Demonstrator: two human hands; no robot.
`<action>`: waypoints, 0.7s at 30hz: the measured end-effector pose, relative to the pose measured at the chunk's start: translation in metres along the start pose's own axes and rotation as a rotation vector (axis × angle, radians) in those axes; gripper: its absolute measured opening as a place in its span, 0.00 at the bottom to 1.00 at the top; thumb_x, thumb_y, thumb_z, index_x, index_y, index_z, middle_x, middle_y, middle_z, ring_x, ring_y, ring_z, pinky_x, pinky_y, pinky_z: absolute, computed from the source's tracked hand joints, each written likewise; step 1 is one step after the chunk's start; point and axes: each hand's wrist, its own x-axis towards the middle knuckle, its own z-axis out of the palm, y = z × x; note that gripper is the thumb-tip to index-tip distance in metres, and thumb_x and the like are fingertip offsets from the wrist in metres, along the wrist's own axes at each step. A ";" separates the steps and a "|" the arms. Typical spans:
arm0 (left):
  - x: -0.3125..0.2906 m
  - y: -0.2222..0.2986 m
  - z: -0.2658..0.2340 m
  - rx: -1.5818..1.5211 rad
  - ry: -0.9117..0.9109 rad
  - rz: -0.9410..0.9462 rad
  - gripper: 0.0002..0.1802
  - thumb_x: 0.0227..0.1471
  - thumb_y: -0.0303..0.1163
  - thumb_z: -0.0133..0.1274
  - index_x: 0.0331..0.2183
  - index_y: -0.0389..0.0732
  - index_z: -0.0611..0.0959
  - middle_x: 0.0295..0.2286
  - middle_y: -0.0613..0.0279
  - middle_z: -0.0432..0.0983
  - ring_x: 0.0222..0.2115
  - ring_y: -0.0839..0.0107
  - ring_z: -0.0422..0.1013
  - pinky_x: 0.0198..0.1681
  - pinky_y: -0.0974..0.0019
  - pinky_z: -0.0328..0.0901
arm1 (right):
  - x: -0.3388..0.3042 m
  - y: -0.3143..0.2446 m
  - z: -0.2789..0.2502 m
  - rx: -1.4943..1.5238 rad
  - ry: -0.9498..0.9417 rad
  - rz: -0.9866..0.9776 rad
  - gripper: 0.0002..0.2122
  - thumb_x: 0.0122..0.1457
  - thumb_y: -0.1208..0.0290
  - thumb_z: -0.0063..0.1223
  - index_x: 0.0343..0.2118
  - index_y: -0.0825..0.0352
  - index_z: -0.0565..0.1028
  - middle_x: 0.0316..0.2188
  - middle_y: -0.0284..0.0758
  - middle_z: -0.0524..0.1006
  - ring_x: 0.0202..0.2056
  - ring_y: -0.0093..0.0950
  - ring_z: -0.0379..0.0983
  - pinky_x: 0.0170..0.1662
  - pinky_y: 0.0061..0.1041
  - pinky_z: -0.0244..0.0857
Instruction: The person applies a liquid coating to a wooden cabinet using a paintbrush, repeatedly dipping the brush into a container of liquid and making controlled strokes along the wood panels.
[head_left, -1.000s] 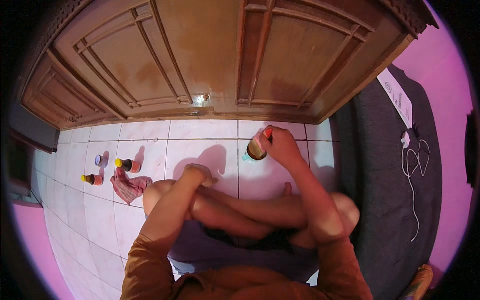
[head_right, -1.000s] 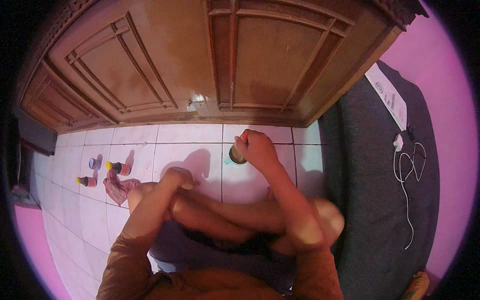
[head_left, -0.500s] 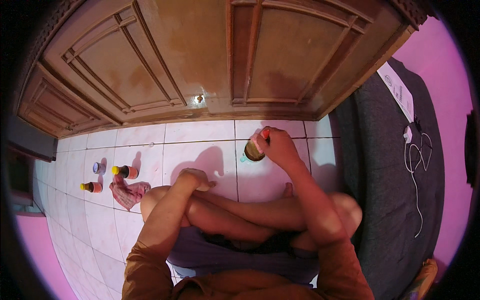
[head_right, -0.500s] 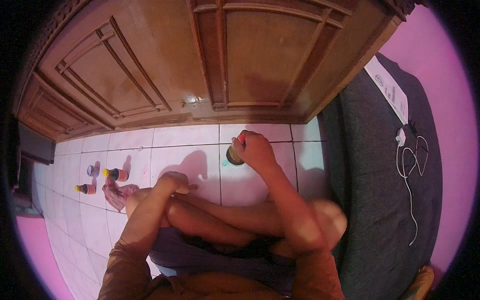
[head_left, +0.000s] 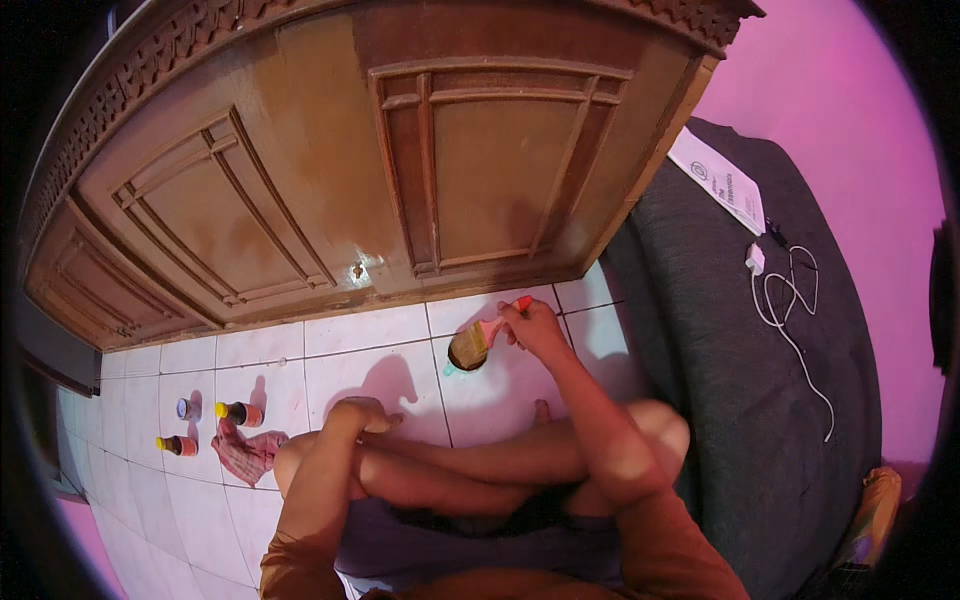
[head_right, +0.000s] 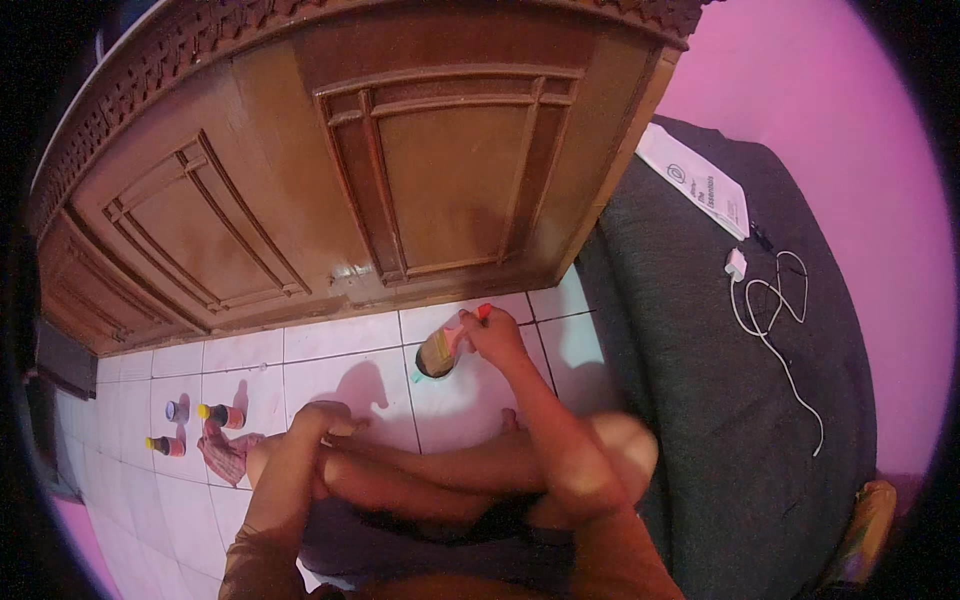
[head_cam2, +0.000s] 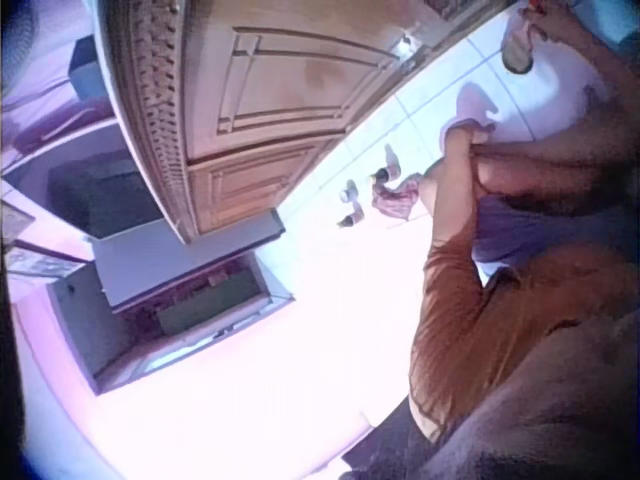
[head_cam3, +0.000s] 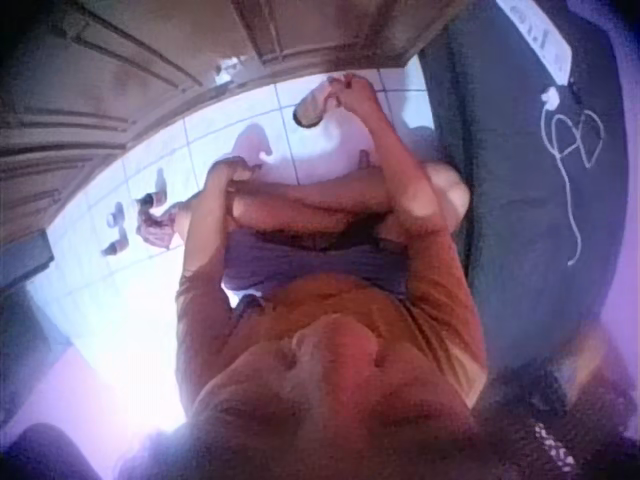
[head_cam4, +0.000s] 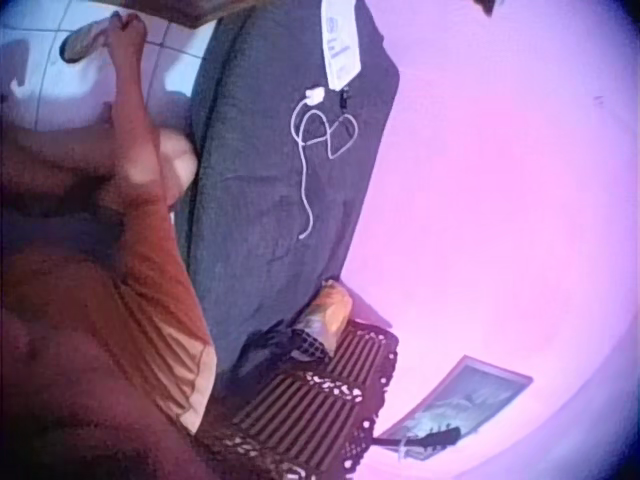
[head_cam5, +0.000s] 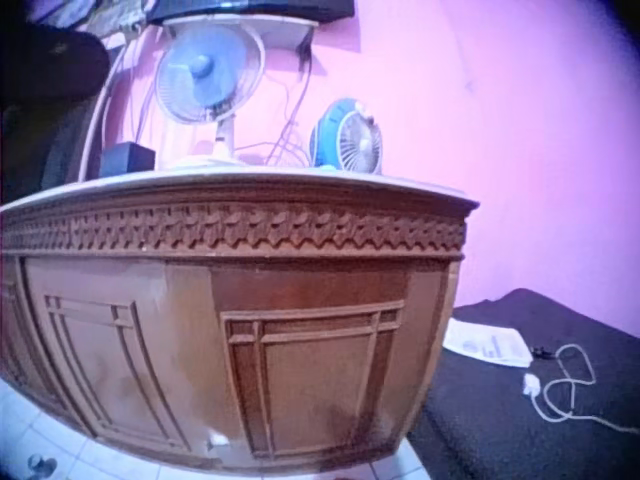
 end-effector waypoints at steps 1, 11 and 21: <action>-0.003 0.000 -0.001 -0.090 -0.031 -0.029 0.43 0.57 0.67 0.44 0.42 0.31 0.84 0.36 0.52 0.82 0.32 0.59 0.79 0.39 0.57 0.71 | 0.003 0.003 -0.001 0.096 -0.005 0.074 0.17 0.61 0.57 0.57 0.25 0.68 0.77 0.19 0.34 0.76 0.17 0.24 0.73 0.19 0.26 0.65; 0.005 -0.015 0.009 -0.183 0.046 0.057 0.45 0.56 0.67 0.46 0.42 0.26 0.82 0.39 0.49 0.81 0.36 0.61 0.79 0.39 0.60 0.74 | 0.002 0.022 -0.013 0.440 -0.014 0.299 0.12 0.62 0.58 0.54 0.29 0.62 0.76 0.19 0.28 0.72 0.18 0.19 0.67 0.19 0.21 0.60; -0.008 -0.004 0.000 -0.219 0.009 0.028 0.45 0.54 0.68 0.48 0.42 0.27 0.83 0.37 0.50 0.81 0.36 0.60 0.79 0.38 0.59 0.74 | 0.001 0.031 -0.023 0.651 -0.036 0.382 0.11 0.62 0.60 0.53 0.30 0.63 0.74 0.20 0.29 0.72 0.19 0.20 0.67 0.20 0.20 0.60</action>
